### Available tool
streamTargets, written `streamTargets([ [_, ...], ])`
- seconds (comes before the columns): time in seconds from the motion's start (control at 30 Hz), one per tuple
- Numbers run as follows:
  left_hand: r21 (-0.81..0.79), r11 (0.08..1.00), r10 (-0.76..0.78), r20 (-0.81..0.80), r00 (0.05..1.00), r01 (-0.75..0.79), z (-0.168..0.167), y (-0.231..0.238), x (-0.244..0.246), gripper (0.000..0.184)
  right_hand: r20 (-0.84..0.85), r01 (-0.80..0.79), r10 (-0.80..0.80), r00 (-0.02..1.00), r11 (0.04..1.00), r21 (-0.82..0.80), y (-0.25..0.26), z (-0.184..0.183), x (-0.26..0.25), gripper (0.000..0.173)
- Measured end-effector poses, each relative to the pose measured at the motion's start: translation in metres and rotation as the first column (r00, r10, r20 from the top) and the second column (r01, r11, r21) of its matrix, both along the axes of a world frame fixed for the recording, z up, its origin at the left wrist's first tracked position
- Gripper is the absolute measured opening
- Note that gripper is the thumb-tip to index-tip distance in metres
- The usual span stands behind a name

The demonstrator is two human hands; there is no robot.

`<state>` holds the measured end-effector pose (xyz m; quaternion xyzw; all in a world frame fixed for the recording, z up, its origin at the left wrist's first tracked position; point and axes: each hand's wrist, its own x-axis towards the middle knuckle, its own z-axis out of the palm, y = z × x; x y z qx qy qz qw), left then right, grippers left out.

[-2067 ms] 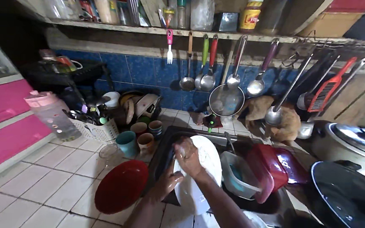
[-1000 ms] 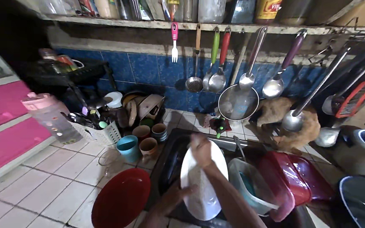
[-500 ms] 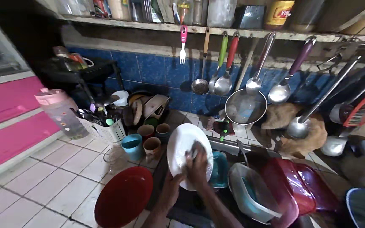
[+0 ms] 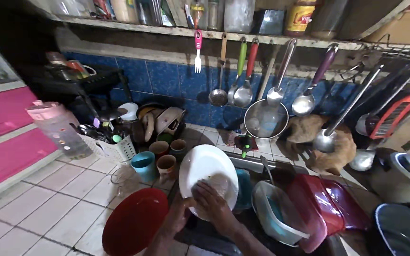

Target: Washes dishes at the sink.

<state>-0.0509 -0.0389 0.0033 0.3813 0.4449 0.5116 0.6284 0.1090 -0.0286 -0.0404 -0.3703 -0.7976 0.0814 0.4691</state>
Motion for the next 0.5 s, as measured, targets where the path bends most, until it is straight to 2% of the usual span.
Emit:
streamTargets([
  [0.03,-0.008,1.0,0.014,-0.031,0.999,-0.014,0.005,0.0,-0.01,0.045,0.002,0.037,-0.037,0.999,0.999,-0.032,-0.002,-0.012,0.013,0.037],
  [0.1,-0.015,0.999,-0.034,-0.051,0.998,0.034,0.011,-0.005,-0.017,0.051,0.005,0.229,-0.23,0.973,0.967,-0.111,0.014,-0.019,0.037,0.04],
  [0.17,-0.021,0.989,-0.146,-0.031,0.989,0.145,0.013,-0.009,-0.005,0.051,-0.014,0.4,-0.404,0.915,0.909,-0.117,0.039,0.001,0.044,0.042],
  [0.2,-0.026,0.979,-0.201,-0.011,0.979,0.201,0.014,-0.009,0.004,0.049,-0.043,0.403,-0.409,0.912,0.909,-0.104,0.047,0.015,0.04,0.044],
  [0.23,-0.005,0.97,-0.243,0.026,0.97,0.243,0.014,-0.007,0.011,0.043,-0.065,0.343,-0.348,0.935,0.936,-0.082,0.048,0.025,0.032,0.047],
  [0.3,0.102,0.95,-0.306,0.133,0.943,0.294,0.008,0.002,0.014,0.03,-0.068,0.087,-0.09,0.994,0.995,-0.056,0.031,0.033,0.012,0.06],
  [0.33,0.134,0.939,-0.337,0.167,0.926,0.317,0.008,0.008,0.01,0.025,-0.04,-0.041,0.037,0.998,0.996,-0.08,0.016,0.035,0.008,0.068],
  [0.37,0.123,0.942,-0.329,0.17,0.929,0.312,0.009,0.014,0.006,0.023,0.036,-0.097,0.102,0.994,0.988,-0.119,0.002,0.037,0.008,0.077],
  [0.4,0.12,0.938,-0.344,0.189,0.92,0.326,0.011,0.02,-0.001,0.028,0.128,-0.1,0.125,0.984,0.976,-0.192,-0.01,0.044,0.012,0.08],
  [0.43,0.127,0.926,-0.376,0.214,0.902,0.356,0.012,0.026,-0.007,0.037,0.195,-0.073,0.117,0.974,0.972,-0.222,-0.019,0.051,0.017,0.075],
  [0.5,0.204,0.904,-0.413,0.192,0.89,0.375,0.013,0.039,-0.014,0.06,0.215,-0.03,0.061,0.975,0.988,-0.148,-0.027,0.07,0.033,0.054],
])
